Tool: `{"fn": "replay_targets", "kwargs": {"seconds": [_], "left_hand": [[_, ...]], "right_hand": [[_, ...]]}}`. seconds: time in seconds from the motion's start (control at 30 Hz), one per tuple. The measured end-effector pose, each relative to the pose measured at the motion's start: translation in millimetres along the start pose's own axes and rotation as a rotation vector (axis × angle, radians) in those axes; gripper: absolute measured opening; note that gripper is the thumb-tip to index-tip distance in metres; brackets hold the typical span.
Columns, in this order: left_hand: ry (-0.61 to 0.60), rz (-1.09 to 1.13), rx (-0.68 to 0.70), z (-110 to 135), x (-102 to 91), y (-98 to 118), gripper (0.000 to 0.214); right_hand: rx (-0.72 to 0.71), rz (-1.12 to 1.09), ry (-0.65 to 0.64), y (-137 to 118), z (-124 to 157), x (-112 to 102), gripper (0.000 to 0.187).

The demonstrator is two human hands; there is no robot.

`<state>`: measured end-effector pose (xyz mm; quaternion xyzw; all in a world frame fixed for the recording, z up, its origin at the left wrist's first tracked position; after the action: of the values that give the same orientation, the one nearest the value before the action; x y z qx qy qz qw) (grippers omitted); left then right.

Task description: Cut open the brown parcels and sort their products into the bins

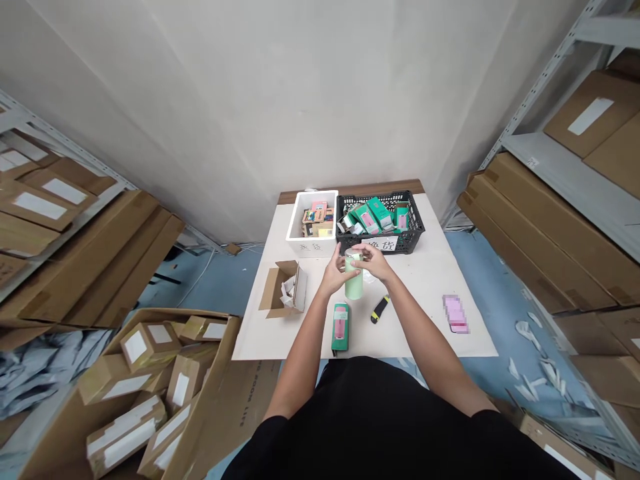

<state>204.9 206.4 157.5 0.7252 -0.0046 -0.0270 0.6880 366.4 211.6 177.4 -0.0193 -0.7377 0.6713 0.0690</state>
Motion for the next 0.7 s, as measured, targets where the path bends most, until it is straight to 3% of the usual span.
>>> {"fn": "replay_targets", "kwargs": {"seconds": [0.07,0.17,0.2,0.3,0.33,0.43,0.53,0.6,0.7], "left_hand": [[0.046,-0.051,0.008,-0.1,-15.3,-19.0,0.116],[0.106,-0.364,-0.021,10.9,-46.0,-65.1,0.068],[0.030,-0.529,-0.055,20.6,-51.0,-85.6,0.054],[-0.458,-0.972,-0.128,71.2,-47.7,-151.3,0.034],[-0.524,-0.999,-0.135,87.9,-45.6,-167.3,0.031],[-0.671,-1.081,-0.048,126.6,-33.1,-202.9,0.028],[-0.780,-1.192,0.096,138.3,-25.5,-226.4,0.038],[-0.736,-1.238,0.092,128.4,-30.3,-236.4,0.058],[-0.541,-1.301,0.007,101.3,-45.2,-241.2,0.075]], "right_hand": [[-0.008,0.026,0.106,8.1,1.4,-8.1,0.062],[-0.012,0.064,0.256,19.3,6.5,-25.4,0.061],[-0.010,0.069,0.294,22.8,9.0,-31.6,0.061],[-0.001,0.068,0.375,31.8,18.3,-48.8,0.060],[0.005,0.069,0.389,34.3,21.6,-53.1,0.060],[0.038,0.073,0.395,40.9,31.0,-61.1,0.059],[0.073,0.089,0.388,44.6,38.4,-64.4,0.060],[0.086,0.108,0.393,45.3,42.2,-65.6,0.061],[0.102,0.133,0.415,45.8,46.1,-66.5,0.062]]}}
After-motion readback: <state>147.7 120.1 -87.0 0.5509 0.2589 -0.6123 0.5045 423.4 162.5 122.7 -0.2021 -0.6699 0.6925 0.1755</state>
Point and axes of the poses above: each hand's wrist, its own z-axis away from the middle knuckle, its own x-axis out of the palm, y = z × x, the point moved 6 cm from there along -z, towards the middle knuckle, and after that the axes turned 15 degrees about y, right-handed, at the moved point
